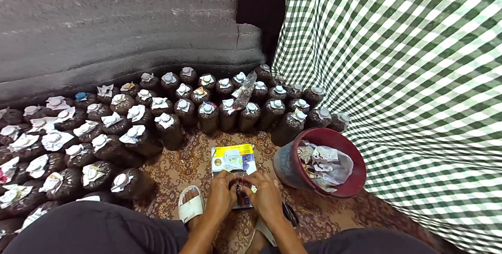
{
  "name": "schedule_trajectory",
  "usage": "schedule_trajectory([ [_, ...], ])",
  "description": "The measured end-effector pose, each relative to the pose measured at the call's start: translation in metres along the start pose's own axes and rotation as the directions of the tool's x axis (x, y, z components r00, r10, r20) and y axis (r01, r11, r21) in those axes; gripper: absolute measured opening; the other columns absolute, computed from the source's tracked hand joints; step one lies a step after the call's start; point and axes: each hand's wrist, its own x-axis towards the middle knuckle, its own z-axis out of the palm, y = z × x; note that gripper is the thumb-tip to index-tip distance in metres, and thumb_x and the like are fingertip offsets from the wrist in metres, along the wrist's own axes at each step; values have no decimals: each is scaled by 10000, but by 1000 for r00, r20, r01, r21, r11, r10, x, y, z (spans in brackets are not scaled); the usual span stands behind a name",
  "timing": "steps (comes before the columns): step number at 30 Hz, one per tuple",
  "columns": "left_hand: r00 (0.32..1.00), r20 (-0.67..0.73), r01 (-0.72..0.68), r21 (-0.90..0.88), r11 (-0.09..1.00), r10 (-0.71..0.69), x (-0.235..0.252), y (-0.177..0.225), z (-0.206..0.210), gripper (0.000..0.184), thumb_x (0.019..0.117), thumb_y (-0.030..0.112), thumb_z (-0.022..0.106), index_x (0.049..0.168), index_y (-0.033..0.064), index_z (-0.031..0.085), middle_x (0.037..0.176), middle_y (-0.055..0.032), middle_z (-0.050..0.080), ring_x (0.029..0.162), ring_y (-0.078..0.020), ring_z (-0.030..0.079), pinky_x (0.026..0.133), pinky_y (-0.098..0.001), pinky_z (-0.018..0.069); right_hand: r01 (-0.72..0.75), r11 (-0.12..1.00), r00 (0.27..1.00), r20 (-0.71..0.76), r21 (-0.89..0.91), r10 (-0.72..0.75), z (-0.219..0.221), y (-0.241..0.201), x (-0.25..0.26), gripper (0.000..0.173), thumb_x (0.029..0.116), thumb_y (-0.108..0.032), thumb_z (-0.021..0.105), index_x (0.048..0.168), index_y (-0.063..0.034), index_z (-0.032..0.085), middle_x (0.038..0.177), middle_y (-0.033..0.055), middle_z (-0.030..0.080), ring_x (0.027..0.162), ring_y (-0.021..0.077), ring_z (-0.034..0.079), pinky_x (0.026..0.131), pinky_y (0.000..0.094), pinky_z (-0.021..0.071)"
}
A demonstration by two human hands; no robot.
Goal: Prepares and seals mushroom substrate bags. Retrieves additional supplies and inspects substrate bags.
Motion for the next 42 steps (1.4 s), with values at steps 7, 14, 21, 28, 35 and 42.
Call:
schedule_trajectory([
  [7, 999, 9, 33, -168, 985, -32, 2, -10, 6, 284, 906, 19, 625, 1155, 81, 748, 1051, -48, 743, 929, -128, 709, 852, -286, 586, -18, 995, 999, -45, -95, 13, 5, 2, 0, 266, 930, -276, 719, 1179, -219, 794, 1172, 21, 736, 1114, 303, 634, 960, 559, 427],
  [14, 994, 88, 79, -192, 978, -63, 7, -10, -2, 279, 914, 124, 601, 1150, 67, 738, 1009, -50, 738, 876, -124, 699, 828, -301, 573, -40, 991, 999, -30, -128, 37, 14, 0, 2, 297, 923, -297, 716, 1211, -255, 781, 1210, 10, 724, 1156, 315, 617, 993, 606, 384],
  [21, 999, 7, 30, 288, 957, -33, 9, 14, 3, 276, 971, 262, 592, 1030, 58, 768, 1022, -120, 727, 958, -287, 715, 845, -480, 566, 30, 978, 990, -128, -208, -58, 29, -4, 4, 290, 860, -153, 688, 1132, -163, 786, 1127, 72, 724, 1081, 318, 662, 940, 592, 450],
  [28, 992, 77, 110, -84, 990, -104, 23, -12, 2, 239, 1000, 197, 566, 1026, 36, 741, 924, -99, 711, 864, -193, 681, 845, -383, 547, -26, 998, 985, -172, -54, 16, 39, 4, 5, 388, 804, -334, 751, 1123, -114, 765, 1098, 95, 711, 1077, 306, 655, 932, 556, 460],
  [35, 988, 126, 104, -76, 992, -93, 31, -15, 0, 193, 964, 169, 614, 1060, 55, 735, 996, -96, 652, 881, -185, 642, 851, -342, 539, 94, 995, 936, -339, -24, -96, 60, 21, 4, 377, 781, -362, 702, 1053, -104, 740, 1021, 83, 695, 978, 292, 672, 832, 532, 508],
  [42, 960, 244, 233, -409, 882, -141, 38, -36, -6, 165, 912, 120, 659, 1056, 61, 713, 908, -16, 683, 800, -102, 637, 762, -308, 539, -117, 761, 977, -65, 639, 204, 20, 36, 23, 393, 983, -296, 642, 1237, 3, 670, 1101, 122, 693, 923, 191, 679, 811, 377, 584],
])
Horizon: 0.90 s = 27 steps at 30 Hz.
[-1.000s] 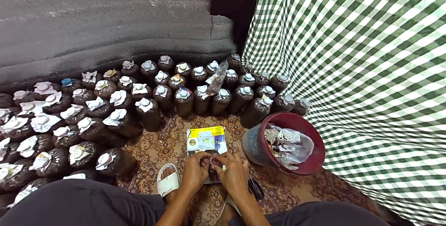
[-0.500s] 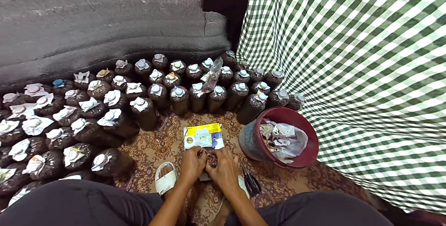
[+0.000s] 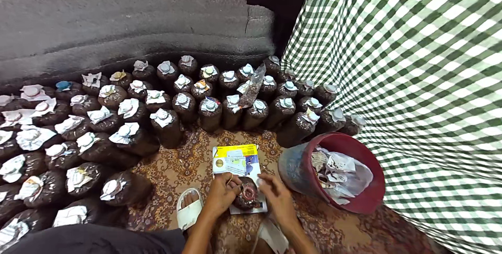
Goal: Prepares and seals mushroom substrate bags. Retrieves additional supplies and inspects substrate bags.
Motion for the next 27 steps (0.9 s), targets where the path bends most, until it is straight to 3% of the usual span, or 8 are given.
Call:
schedule_trajectory([
  [2, 997, -61, 48, -87, 995, -53, 0, -3, 3, 172, 905, 118, 663, 1059, 67, 717, 917, -14, 693, 804, -102, 646, 763, -316, 543, -118, 992, 988, -93, 33, 121, -9, -1, 32, 244, 1000, -153, 628, 1171, 13, 681, 1022, 124, 713, 835, 187, 691, 752, 371, 591],
  [4, 978, -178, 76, -164, 983, -105, 1, 0, 8, 201, 923, 116, 638, 1107, 67, 704, 962, -31, 709, 820, -120, 664, 761, -327, 557, -154, 976, 987, -60, -153, 146, -8, 13, 75, 187, 975, -101, 659, 1124, 5, 699, 966, 122, 718, 823, 200, 690, 767, 391, 581],
  [8, 907, -396, 20, -295, 955, -142, 6, 8, 5, 278, 945, 82, 594, 1210, 29, 660, 875, -32, 679, 659, -114, 630, 594, -279, 544, -28, 767, 937, 251, -641, 244, 24, 45, 144, 365, 936, -302, 746, 1180, -34, 702, 1085, 157, 710, 1017, 332, 682, 931, 562, 529],
  [11, 861, -479, -27, -382, 924, -173, 9, 6, -1, 291, 951, 48, 590, 1235, 7, 643, 885, -46, 665, 662, -124, 629, 575, -265, 545, 62, 612, 907, 300, -789, 295, 51, 63, 159, 444, 900, -347, 771, 1186, -19, 683, 1198, 193, 679, 1119, 381, 654, 955, 595, 508],
  [14, 845, -489, -21, -436, 900, -218, 10, 0, -2, 279, 942, 31, 593, 1213, -6, 648, 897, -53, 670, 643, -114, 611, 552, -246, 521, 0, 612, 898, 270, -791, 348, 57, 66, 158, 319, 948, -274, 709, 1127, -10, 700, 1154, 200, 695, 1097, 385, 664, 943, 588, 511],
  [20, 869, -437, 16, -444, 896, -232, 7, 9, 0, 266, 956, 40, 583, 1210, -7, 649, 965, -61, 688, 703, -113, 639, 596, -247, 538, -120, 811, 953, 164, -572, 257, 44, 69, 146, 234, 923, -165, 761, 1090, -9, 711, 970, 185, 713, 933, 367, 689, 870, 577, 539],
  [23, 874, -420, 19, -472, 881, -244, 5, 15, -1, 259, 960, 8, 574, 1209, -16, 639, 992, -81, 688, 711, -124, 647, 601, -254, 545, -30, 774, 948, 227, -632, 222, 38, 64, 141, 219, 1009, -162, 632, 1143, -44, 758, 1064, 180, 745, 1027, 363, 703, 951, 574, 523],
  [27, 873, -406, 49, -476, 878, -269, 3, 23, -4, 240, 982, 0, 585, 1216, -7, 636, 1019, -97, 687, 740, -143, 663, 628, -272, 559, -6, 773, 972, 178, -634, 153, 25, 49, 130, 222, 989, -88, 620, 1151, -56, 769, 1187, 200, 689, 1111, 375, 663, 989, 560, 516],
])
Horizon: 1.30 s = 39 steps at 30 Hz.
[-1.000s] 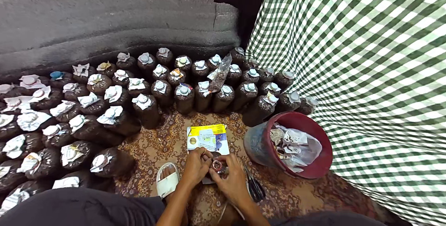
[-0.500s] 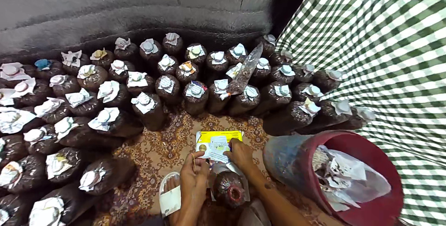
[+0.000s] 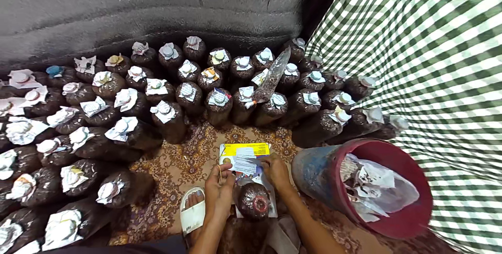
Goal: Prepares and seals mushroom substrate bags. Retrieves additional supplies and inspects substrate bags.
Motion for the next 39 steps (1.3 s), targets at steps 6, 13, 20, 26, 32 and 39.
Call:
schedule_trajectory([
  [6, 996, 38, -84, 7, 996, 84, -8, 15, 0, 264, 1002, 31, 588, 1263, 21, 627, 978, -111, 687, 768, -176, 695, 676, -317, 600, -174, 604, 948, -33, 777, 316, -61, -26, -58, 550, 865, 37, 768, 1363, -3, 538, 895, 169, 697, 682, 215, 677, 632, 358, 587],
  [13, 980, 124, -154, -47, 987, 159, -34, 45, -6, 245, 1037, 27, 559, 1266, 47, 644, 917, -125, 710, 737, -199, 712, 666, -316, 608, -243, 542, 969, 176, 805, 173, -63, -41, -154, 649, 854, 21, 758, 1430, -16, 462, 895, 137, 678, 686, 194, 665, 618, 331, 580],
  [20, 889, 447, -104, -4, 995, 95, -52, 35, -10, 296, 1064, 97, 519, 1339, 45, 615, 855, -112, 706, 726, -191, 712, 675, -319, 610, -251, 681, 960, 89, 688, 264, -28, -30, -161, 749, 833, -181, 866, 1438, -7, 460, 913, 139, 701, 709, 197, 676, 658, 359, 580],
  [26, 540, 841, 98, -101, 990, 32, -58, 28, -8, 535, 1101, 331, 287, 1581, 110, 365, 814, -56, 706, 701, -171, 708, 712, -343, 621, 55, 621, 998, -22, 782, -60, -57, -47, -186, 295, 1043, -211, 582, 1245, -9, 655, 1057, 99, 712, 914, 179, 695, 811, 357, 590],
  [32, 479, 869, 270, -281, 921, 125, -51, 16, -15, 386, 1033, 254, 474, 1366, 150, 641, 657, 96, 590, 529, -29, 533, 687, -268, 572, -27, -91, 983, 10, 995, -182, -60, -36, -194, 210, 998, -144, 517, 953, -52, 700, 936, 79, 731, 928, 193, 704, 879, 392, 583],
  [39, 731, 649, -312, 44, 949, 211, -36, 16, -9, 194, 979, 96, 623, 1124, 36, 737, 1073, -50, 735, 941, -138, 697, 840, -313, 585, 121, 381, 967, -23, 917, -253, -64, -31, -188, 263, 1005, -45, 562, 1234, 13, 677, 883, 58, 750, 524, 26, 544, 495, 192, 460],
])
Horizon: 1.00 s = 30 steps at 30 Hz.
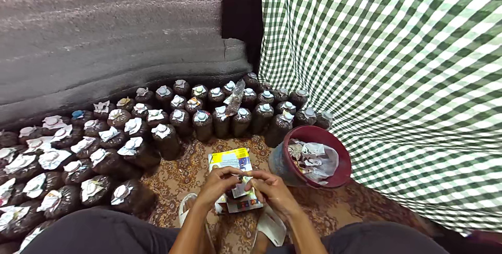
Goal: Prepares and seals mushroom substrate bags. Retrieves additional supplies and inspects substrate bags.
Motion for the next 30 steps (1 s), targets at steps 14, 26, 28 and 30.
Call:
schedule_trajectory([
  [14, 988, -155, 126, 731, 671, -17, 0, -18, 21, 272, 944, 165, 626, 1178, 108, 754, 1115, -98, 672, 960, -203, 671, 904, -371, 555, -146, 770, 943, -322, -621, -81, 15, 30, 20, 220, 984, -261, 688, 1033, -62, 766, 888, 48, 749, 755, 130, 716, 760, 331, 606],
  [26, 985, -171, 132, 624, 770, -31, -2, -20, 11, 260, 937, 72, 630, 1167, 54, 751, 1107, -117, 709, 995, -179, 697, 931, -308, 565, -209, 436, 978, -197, -875, 72, 38, 29, 23, 382, 984, -241, 651, 1335, -91, 635, 1033, 96, 707, 923, 264, 684, 852, 462, 545],
  [28, 986, -167, 117, 611, 783, -17, -1, -23, 9, 255, 930, 74, 630, 1149, 55, 758, 1083, -108, 722, 976, -167, 702, 913, -303, 570, -223, 424, 975, -208, -878, 83, 38, 30, 24, 387, 991, -236, 638, 1351, -93, 623, 1045, 101, 704, 931, 268, 682, 861, 465, 541],
  [30, 986, -162, 127, 611, 781, -33, 0, -22, 8, 257, 942, 142, 624, 1142, 61, 764, 1076, -100, 729, 962, -162, 703, 905, -310, 568, -232, 396, 973, -216, -889, 85, 39, 31, 26, 384, 994, -227, 619, 1357, -103, 619, 1096, 105, 705, 958, 278, 689, 867, 475, 543],
])
